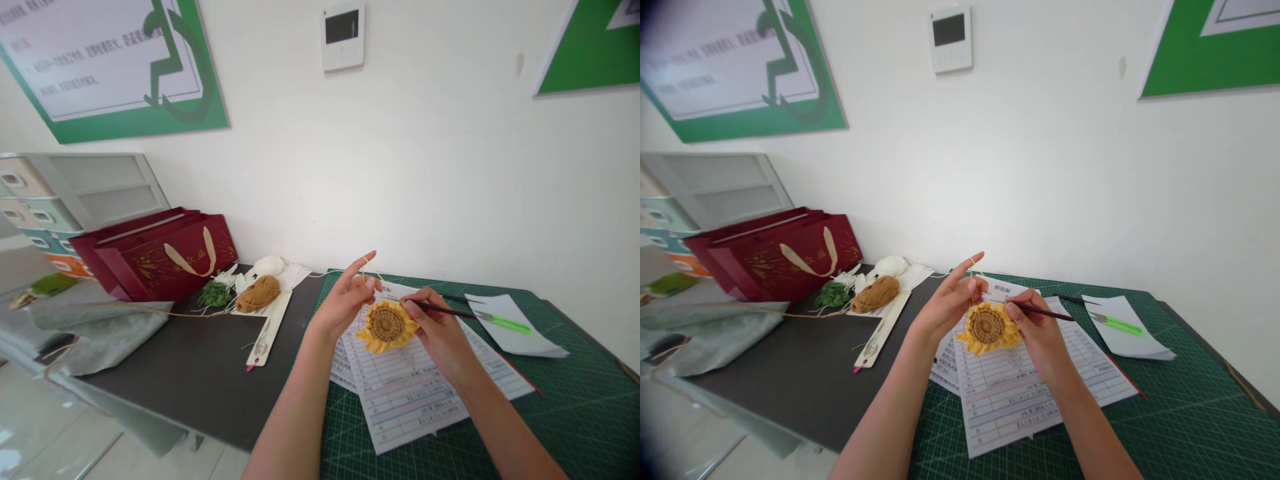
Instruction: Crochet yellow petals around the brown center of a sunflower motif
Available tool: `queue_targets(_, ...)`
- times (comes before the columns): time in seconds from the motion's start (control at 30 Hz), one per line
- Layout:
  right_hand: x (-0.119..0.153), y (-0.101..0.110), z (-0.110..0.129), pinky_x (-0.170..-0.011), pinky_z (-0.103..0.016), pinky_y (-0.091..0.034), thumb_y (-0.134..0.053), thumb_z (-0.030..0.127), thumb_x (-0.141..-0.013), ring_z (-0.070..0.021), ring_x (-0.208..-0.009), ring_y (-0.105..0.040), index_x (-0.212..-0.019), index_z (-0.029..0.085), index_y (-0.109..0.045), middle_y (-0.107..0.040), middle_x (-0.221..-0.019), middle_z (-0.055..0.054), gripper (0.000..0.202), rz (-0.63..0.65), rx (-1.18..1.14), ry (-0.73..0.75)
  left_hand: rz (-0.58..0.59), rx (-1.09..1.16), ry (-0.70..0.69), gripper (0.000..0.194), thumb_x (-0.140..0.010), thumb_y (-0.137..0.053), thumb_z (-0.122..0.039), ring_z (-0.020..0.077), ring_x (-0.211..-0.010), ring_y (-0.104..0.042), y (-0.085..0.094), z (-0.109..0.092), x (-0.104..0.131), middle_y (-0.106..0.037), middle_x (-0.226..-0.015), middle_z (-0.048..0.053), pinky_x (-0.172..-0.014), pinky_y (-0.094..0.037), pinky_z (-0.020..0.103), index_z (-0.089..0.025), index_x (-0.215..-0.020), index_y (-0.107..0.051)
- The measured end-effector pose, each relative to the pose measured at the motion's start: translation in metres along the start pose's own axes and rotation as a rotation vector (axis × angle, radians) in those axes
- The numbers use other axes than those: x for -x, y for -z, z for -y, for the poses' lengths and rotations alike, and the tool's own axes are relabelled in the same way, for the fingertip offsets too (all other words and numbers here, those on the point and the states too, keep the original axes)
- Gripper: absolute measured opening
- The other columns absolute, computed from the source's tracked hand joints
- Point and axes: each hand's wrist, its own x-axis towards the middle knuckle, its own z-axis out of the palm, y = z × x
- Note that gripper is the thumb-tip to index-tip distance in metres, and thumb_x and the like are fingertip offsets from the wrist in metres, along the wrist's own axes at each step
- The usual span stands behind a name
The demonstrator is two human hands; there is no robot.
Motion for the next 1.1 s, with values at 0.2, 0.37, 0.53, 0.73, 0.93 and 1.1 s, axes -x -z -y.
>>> queue_targets(0.2, 0.001, -0.003, -0.002, -0.067, -0.027, -0.048, -0.091, 0.044, -0.070, -0.0147, -0.075, -0.060, -0.079, 0.024, -0.068, -0.069, -0.082, 0.000, 0.032, -0.025, 0.013, 0.042, -0.120, 0.003, 0.021, 0.037, -0.098, -0.065, -0.035, 0.0269, -0.108, -0.068, -0.006, -0.003, 0.000, -0.066, -0.131, 0.012, -0.089, -0.060, 0.049, -0.019, -0.131, -0.063)
queue_targets(0.37, 0.002, -0.002, -0.003, -0.071, -0.027, -0.047, -0.087, 0.045, -0.076, -0.0138, -0.077, -0.058, -0.083, 0.025, -0.068, -0.066, -0.081, 0.003, 0.028, -0.084, 0.031, 0.115, -0.248, -0.139, 0.035, 0.034, -0.099, -0.065, -0.034, 0.0272, -0.110, -0.067, 0.001, 0.005, -0.007, -0.065, -0.135, 0.012, -0.091, -0.059, 0.049, -0.020, -0.130, -0.064)
queue_targets(0.53, 0.004, -0.005, -0.004, -0.072, -0.029, -0.047, -0.086, 0.042, -0.078, -0.0149, -0.078, -0.059, -0.084, 0.025, -0.068, -0.067, -0.083, 0.002, 0.026, -0.082, 0.048, 0.139, -0.189, -0.161, 0.081, 0.035, -0.098, -0.065, -0.035, 0.0282, -0.109, -0.068, -0.007, 0.008, -0.008, -0.066, -0.133, 0.011, -0.090, -0.060, 0.049, -0.019, -0.129, -0.064)
queue_targets(0.73, 0.005, -0.007, -0.003, -0.072, -0.029, -0.046, -0.084, 0.041, -0.081, -0.0147, -0.076, -0.058, -0.084, 0.025, -0.068, -0.066, -0.080, 0.002, 0.023, -0.124, 0.041, 0.183, 0.046, 0.065, 0.135, 0.094, -0.078, -0.088, -0.029, 0.0232, -0.099, -0.070, -0.024, -0.006, 0.005, -0.074, -0.097, 0.005, -0.091, -0.053, 0.037, -0.025, -0.157, -0.038)
queue_targets(0.93, 0.002, -0.004, -0.004, -0.078, -0.029, -0.046, -0.085, 0.039, -0.081, -0.0142, -0.081, -0.057, -0.084, 0.026, -0.068, -0.064, -0.083, 0.003, 0.021, -0.201, 0.004, 0.224, 0.046, 0.169, 0.192, 0.123, -0.062, -0.094, -0.008, 0.0169, -0.074, -0.067, -0.032, -0.001, 0.005, -0.072, -0.088, 0.000, -0.069, -0.051, 0.030, -0.036, -0.162, -0.027)
queue_targets(1.1, 0.002, -0.004, -0.004, -0.074, -0.029, -0.047, -0.086, 0.040, -0.079, -0.0141, -0.078, -0.057, -0.083, 0.026, -0.069, -0.065, -0.082, 0.002, 0.023, -0.173, -0.054, 0.175, -0.044, 0.233, 0.158, 0.118, -0.058, -0.094, -0.004, 0.0132, -0.066, -0.063, -0.034, 0.007, 0.000, -0.068, -0.075, -0.006, -0.066, -0.050, 0.026, -0.028, -0.158, -0.036)
